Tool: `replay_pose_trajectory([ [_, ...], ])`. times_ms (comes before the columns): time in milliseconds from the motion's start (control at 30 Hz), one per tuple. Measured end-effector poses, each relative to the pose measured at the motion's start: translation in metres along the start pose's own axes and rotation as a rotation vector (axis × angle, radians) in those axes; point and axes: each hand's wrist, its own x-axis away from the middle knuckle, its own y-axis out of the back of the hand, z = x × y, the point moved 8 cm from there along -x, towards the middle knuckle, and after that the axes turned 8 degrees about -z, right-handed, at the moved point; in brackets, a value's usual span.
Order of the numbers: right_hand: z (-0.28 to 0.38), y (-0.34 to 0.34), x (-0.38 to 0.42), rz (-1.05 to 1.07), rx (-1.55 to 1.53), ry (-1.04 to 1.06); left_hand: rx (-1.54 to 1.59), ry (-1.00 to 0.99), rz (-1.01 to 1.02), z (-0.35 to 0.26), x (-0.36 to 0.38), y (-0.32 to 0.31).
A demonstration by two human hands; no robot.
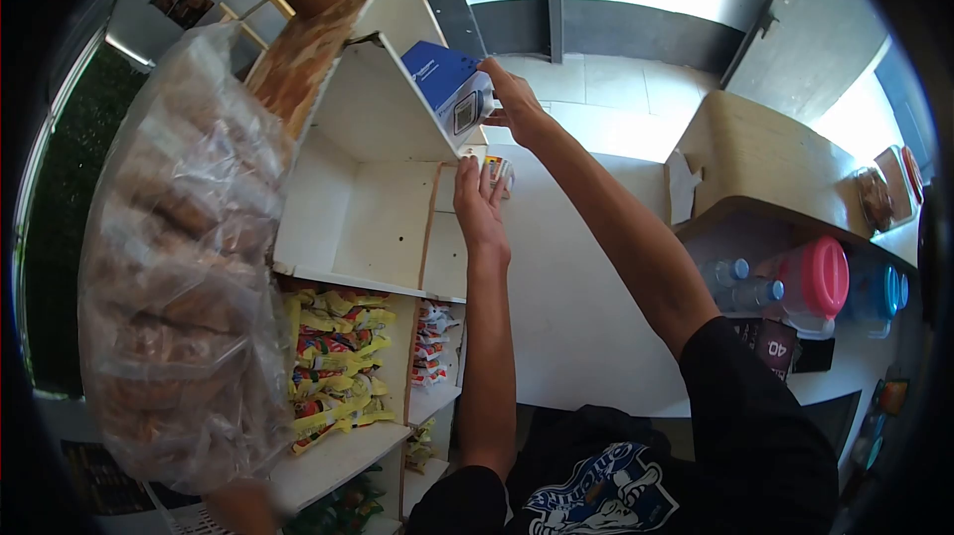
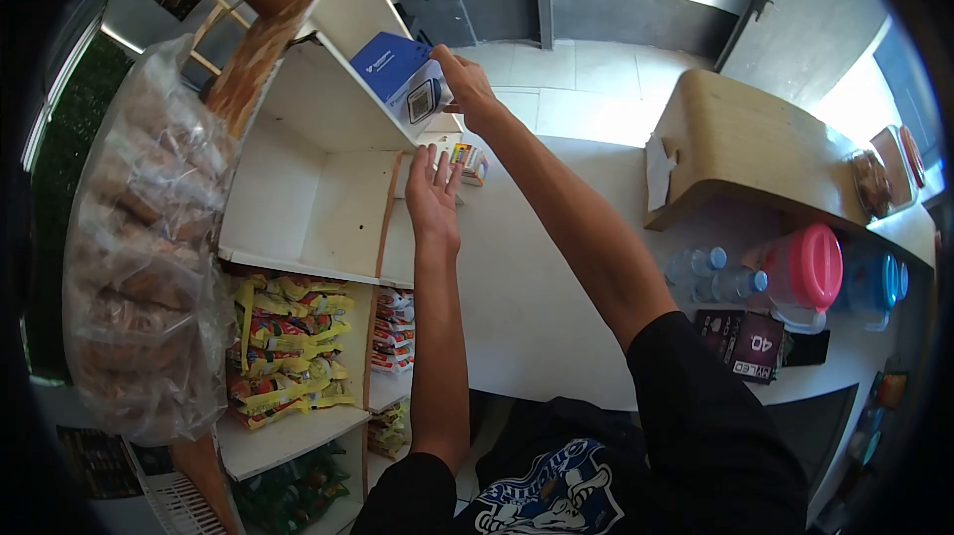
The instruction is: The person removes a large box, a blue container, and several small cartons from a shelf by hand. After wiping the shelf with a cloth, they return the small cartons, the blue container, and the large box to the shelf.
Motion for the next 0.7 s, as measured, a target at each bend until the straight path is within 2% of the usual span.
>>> replay_pose_trajectory([
  [133,-0.008,0.046,0.039,-0.144,-0.232,0.020,-0.099,-0.090,-0.026,0.003,0.015,0.001],
  [233,-0.023,0.096,0.076,-0.244,-0.307,0.109,-0.194,-0.144,0.005,0.014,0.035,-0.007],
  [367,-0.064,0.159,0.156,-0.399,-0.263,0.200,-0.307,-0.178,0.162,0.050,0.069,-0.014],
  [467,-0.116,0.202,0.215,-0.419,-0.154,0.165,-0.403,-0.171,0.245,0.092,0.103,-0.002],
  [600,-0.187,0.254,0.303,-0.566,-0.070,0.100,-0.486,0.098,0.200,0.165,0.164,0.039],
  [700,-0.217,0.288,0.365,-0.644,0.075,0.075,-0.556,0.241,0.299,0.206,0.211,0.063],
])
